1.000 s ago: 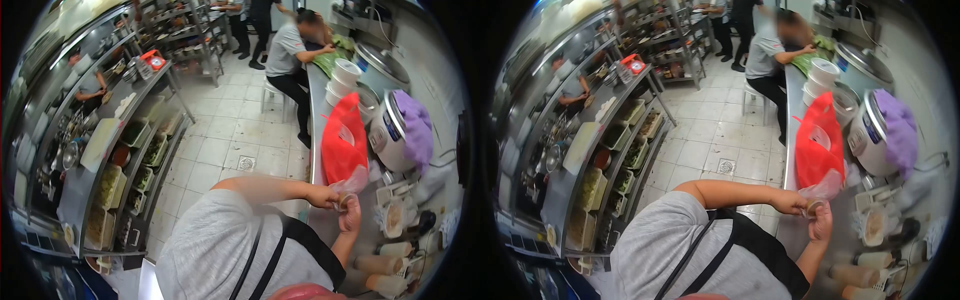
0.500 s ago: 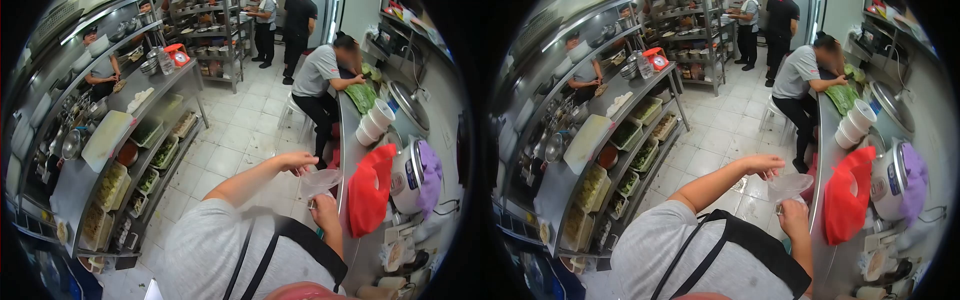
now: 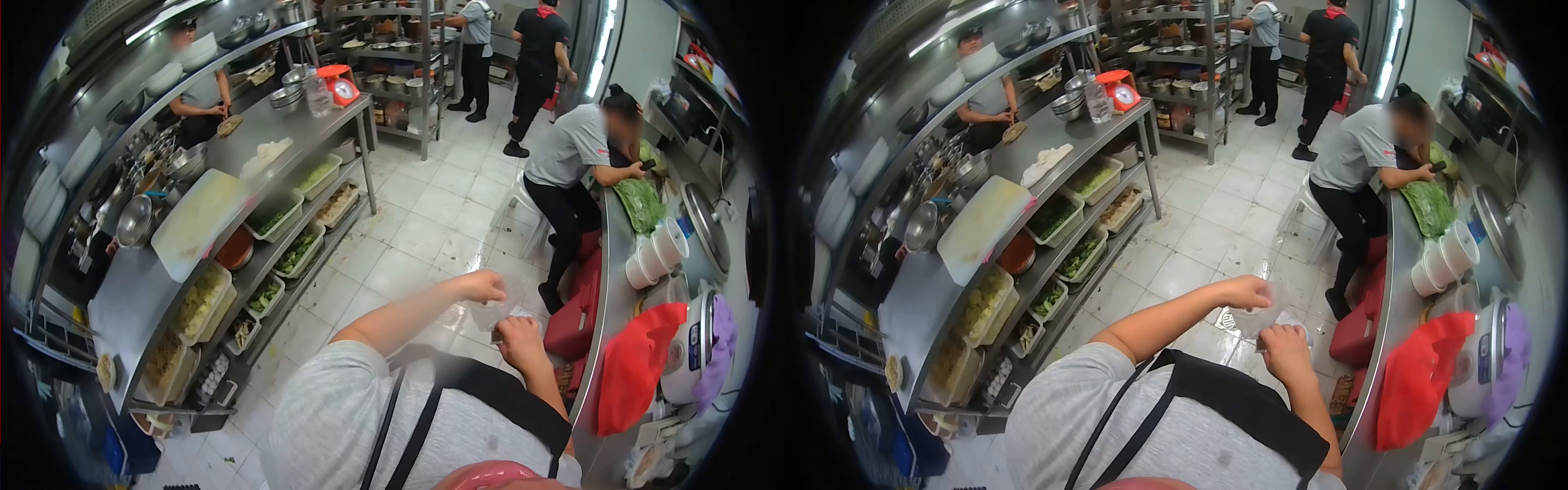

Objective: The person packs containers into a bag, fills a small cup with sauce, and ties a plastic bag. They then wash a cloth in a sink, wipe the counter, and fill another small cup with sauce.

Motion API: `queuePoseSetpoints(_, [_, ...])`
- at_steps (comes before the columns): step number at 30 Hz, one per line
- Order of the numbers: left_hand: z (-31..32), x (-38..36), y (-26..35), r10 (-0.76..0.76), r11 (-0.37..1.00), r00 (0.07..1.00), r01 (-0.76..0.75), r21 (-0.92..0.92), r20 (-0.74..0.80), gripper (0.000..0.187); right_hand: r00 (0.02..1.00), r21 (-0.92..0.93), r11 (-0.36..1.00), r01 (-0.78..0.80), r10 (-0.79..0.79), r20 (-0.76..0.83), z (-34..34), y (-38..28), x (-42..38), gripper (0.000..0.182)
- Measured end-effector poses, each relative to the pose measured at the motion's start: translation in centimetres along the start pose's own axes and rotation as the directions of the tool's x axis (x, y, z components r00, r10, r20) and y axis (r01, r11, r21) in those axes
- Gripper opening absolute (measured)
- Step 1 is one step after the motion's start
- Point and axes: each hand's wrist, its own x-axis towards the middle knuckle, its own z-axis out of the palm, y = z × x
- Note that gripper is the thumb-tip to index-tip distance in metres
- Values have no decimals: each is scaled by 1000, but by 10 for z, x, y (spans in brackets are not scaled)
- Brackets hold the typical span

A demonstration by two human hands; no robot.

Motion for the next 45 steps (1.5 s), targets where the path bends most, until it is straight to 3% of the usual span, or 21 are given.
queuePoseSetpoints(1, [-3,1,-8,32,999,999,-30,36,-34,26,1000,-2,1000,16,-16,4,1,2,3,27])
queuePoseSetpoints(3, [-9,-1,-17,-3,997,977,-15,-82,-215,20,1000,64,998,1,0,-13,-1,7,9,27])
queuePoseSetpoints(7, [-20,-16,-11,-88,977,859,-25,-213,-504,16,986,297,953,-55,99,-134,-6,19,15,30])
queuePoseSetpoints(9, [-24,-15,-17,157,981,688,-193,30,-709,15,969,390,918,-65,152,-196,-17,24,18,29])
queuePoseSetpoints(10, [-24,-15,-18,282,954,572,-250,164,-770,14,960,537,842,-51,190,-206,-24,21,19,28])
queuePoseSetpoints(12, [-15,-20,-1,182,979,654,-191,72,-735,13,941,784,621,-16,274,-197,-34,9,20,26])
queuePoseSetpoints(13, [-9,-25,11,128,987,693,-156,26,-709,12,967,875,483,33,207,-151,-35,6,20,28])
queuePoseSetpoints(16, [16,-21,25,222,966,745,-257,36,-629,12,960,959,260,-112,277,37,-31,-5,23,35])
queuePoseSetpoints(17, [22,-21,31,203,963,761,-270,-17,-616,11,955,943,302,-140,292,48,-17,3,23,36])
queuePoseSetpoints(20, [35,-26,41,196,980,808,-178,87,-556,11,782,850,-137,-509,338,523,-5,18,13,36])
queuePoseSetpoints(23, [68,-20,27,368,918,791,-226,326,-489,11,758,813,-438,-383,353,548,16,35,7,26])
queuePoseSetpoints(26, [90,-16,25,314,949,817,-259,178,-484,12,702,772,-603,-202,461,543,28,43,7,11])
queuePoseSetpoints(28, [104,-19,26,352,932,814,-260,251,-463,11,657,726,-687,4,550,516,38,44,9,11])
queuePoseSetpoints(31, [114,-20,25,383,917,814,-279,286,-436,10,713,834,-551,3,586,385,43,41,6,12])
queuePoseSetpoints(33, [110,-16,26,402,915,775,-330,230,-487,10,788,988,33,-152,607,101,50,40,5,13])
queuePoseSetpoints(34, [106,-11,30,419,907,747,-366,207,-516,10,836,918,350,-187,548,-39,53,43,7,14])
queuePoseSetpoints(35, [105,-8,32,418,908,758,-336,249,-502,10,843,765,622,-164,491,-218,67,43,4,17])
queuePoseSetpoints(37, [108,-3,32,419,898,774,-278,340,-474,10,865,411,905,-111,292,-407,94,48,-2,17])
queuePoseSetpoints(40, [128,-3,25,412,810,805,-110,576,-427,10,931,142,990,12,41,-363,126,61,-20,17])
queuePoseSetpoints(43, [139,-7,22,348,931,909,-305,202,-230,10,942,-13,991,135,-133,-310,143,79,-33,17])
queuePoseSetpoints(45, [134,-5,21,342,938,901,-309,159,-266,10,930,-93,975,203,-221,-295,149,85,-39,18])
